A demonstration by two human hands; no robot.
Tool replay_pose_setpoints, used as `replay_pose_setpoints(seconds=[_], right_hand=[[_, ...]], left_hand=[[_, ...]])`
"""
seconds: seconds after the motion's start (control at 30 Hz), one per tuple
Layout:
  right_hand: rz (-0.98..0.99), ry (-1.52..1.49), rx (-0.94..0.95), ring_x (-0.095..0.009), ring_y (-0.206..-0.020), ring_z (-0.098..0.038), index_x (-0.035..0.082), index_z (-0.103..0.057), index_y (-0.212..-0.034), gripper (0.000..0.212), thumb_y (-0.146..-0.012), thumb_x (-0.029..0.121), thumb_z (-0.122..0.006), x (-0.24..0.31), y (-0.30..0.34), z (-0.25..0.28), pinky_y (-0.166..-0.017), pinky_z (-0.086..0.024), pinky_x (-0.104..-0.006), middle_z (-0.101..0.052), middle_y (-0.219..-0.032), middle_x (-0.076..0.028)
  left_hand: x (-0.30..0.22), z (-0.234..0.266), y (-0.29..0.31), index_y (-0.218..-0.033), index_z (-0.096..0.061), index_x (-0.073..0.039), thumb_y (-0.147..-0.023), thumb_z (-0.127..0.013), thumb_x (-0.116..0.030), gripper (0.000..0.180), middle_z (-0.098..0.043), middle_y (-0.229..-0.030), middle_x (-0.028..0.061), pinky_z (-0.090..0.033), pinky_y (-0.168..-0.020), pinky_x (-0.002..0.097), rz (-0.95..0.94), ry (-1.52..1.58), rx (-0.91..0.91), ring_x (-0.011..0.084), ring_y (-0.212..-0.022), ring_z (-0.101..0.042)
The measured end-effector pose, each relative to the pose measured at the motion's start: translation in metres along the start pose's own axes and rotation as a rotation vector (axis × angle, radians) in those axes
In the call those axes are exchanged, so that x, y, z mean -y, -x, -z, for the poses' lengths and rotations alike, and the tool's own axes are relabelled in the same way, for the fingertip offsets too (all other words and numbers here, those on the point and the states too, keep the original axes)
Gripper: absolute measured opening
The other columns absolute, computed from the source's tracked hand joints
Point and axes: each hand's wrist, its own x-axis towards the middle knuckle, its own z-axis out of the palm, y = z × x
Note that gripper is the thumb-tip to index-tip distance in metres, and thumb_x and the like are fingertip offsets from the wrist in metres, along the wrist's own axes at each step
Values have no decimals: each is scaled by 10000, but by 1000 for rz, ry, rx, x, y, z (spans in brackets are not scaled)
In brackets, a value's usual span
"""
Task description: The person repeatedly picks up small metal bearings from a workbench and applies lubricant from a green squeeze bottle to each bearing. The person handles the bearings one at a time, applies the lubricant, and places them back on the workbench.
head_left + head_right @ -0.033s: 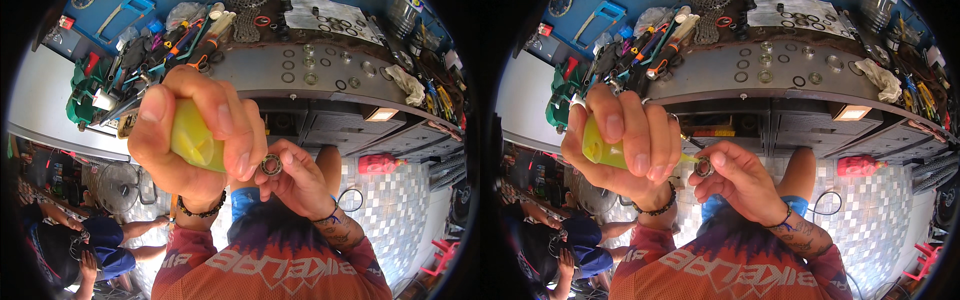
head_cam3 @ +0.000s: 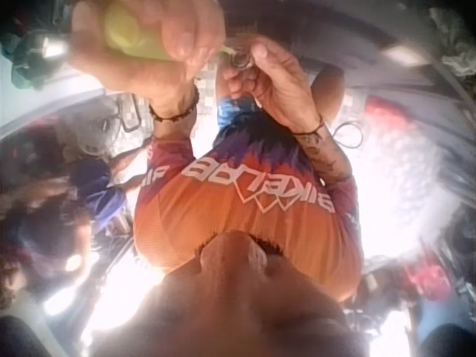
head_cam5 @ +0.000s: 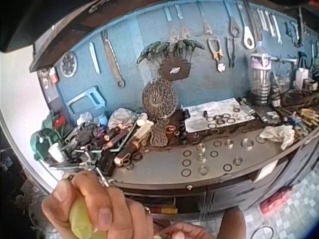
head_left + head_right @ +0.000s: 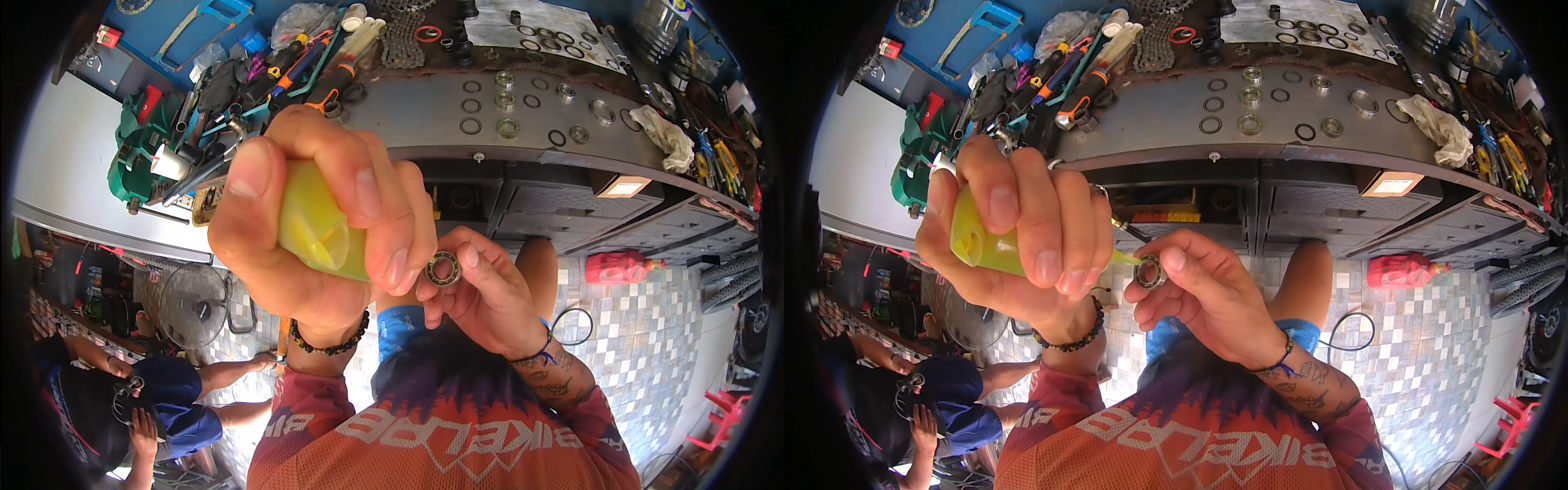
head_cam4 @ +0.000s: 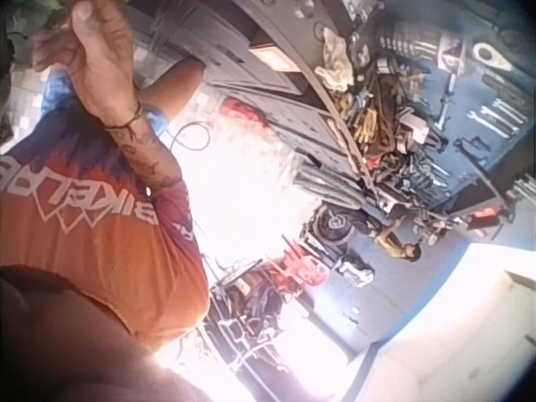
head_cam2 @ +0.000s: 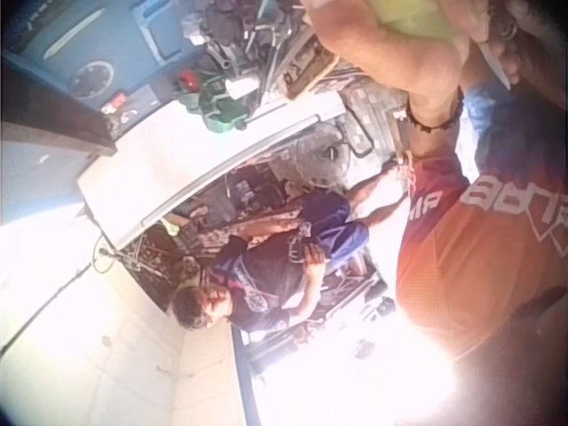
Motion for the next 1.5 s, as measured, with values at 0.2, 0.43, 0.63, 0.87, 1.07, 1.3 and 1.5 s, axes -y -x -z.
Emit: replay_pose_setpoints(seconds=[0.2, 0.43, 0.63, 0.87, 1.07, 1.3, 1.5], right_hand=[[8, 4, 4, -234, -851, -753, 8, -583, -1265, 319, -1091, 270, -529, 1, -3, 0, -756, -623, -354, -688, -1030, -146], [17, 11, -2, -233, -851, -754, 6, -585, -1262, 324, -1088, 274, -535, 2, -3, 2, -753, -623, -354, -695, -1032, -155], [21, -6, 4, -231, -850, -754, 3, -583, -1265, 325, -1089, 272, -534, 2, -4, 1, -755, -624, -351, -703, -1041, -162], [26, 2, 8, -228, -852, -755, 6, -583, -1266, 320, -1091, 268, -529, 2, -4, 2, -759, -626, -346, -710, -1047, -169], [24, 8, 10, -222, -853, -755, 10, -582, -1271, 320, -1089, 269, -533, 3, -4, 1, -762, -628, -346, -719, -1052, -176], [26, 15, -4, -219, -852, -754, 8, -584, -1267, 324, -1085, 273, -543, 3, -4, 2, -763, -628, -349, -721, -1053, -179], [25, 7, 0, -223, -850, -753, 10, -586, -1263, 321, -1083, 272, -547, 3, -4, 2, -767, -625, -353, -722, -1058, -184]], left_hand=[[0, 1, -2, -962, -500, -55, -1113, -186, -416, 502, -550, -706, 103, -398, -433, 338, -3, 3, 15, 210, -493, -466], [2, -1, -2, -953, -502, -56, -1109, -176, -398, 498, -549, -698, 103, -390, -425, 338, -8, -3, -22, 207, -481, -457], [1, -2, -3, -953, -506, -54, -1108, -172, -390, 498, -543, -684, 99, -386, -420, 337, -4, -8, -20, 205, -472, -450], [1, -2, -3, -958, -502, -56, -1111, -164, -407, 511, -543, -688, 99, -386, -417, 331, -1, -34, -25, 199, -475, -448], [-1, 1, -3, -970, -496, -53, -1114, -171, -413, 506, -547, -702, 104, -393, -423, 332, 9, -48, 10, 202, -489, -457], [-1, 2, -4, -976, -502, -49, -1115, -172, -394, 498, -551, -704, 108, -403, -437, 339, 27, -28, 12, 209, -494, -466], [-1, 3, -3, -977, -507, -47, -1116, -174, -387, 495, -557, -706, 112, -404, -440, 343, 27, -17, 15, 213, -497, -469]])
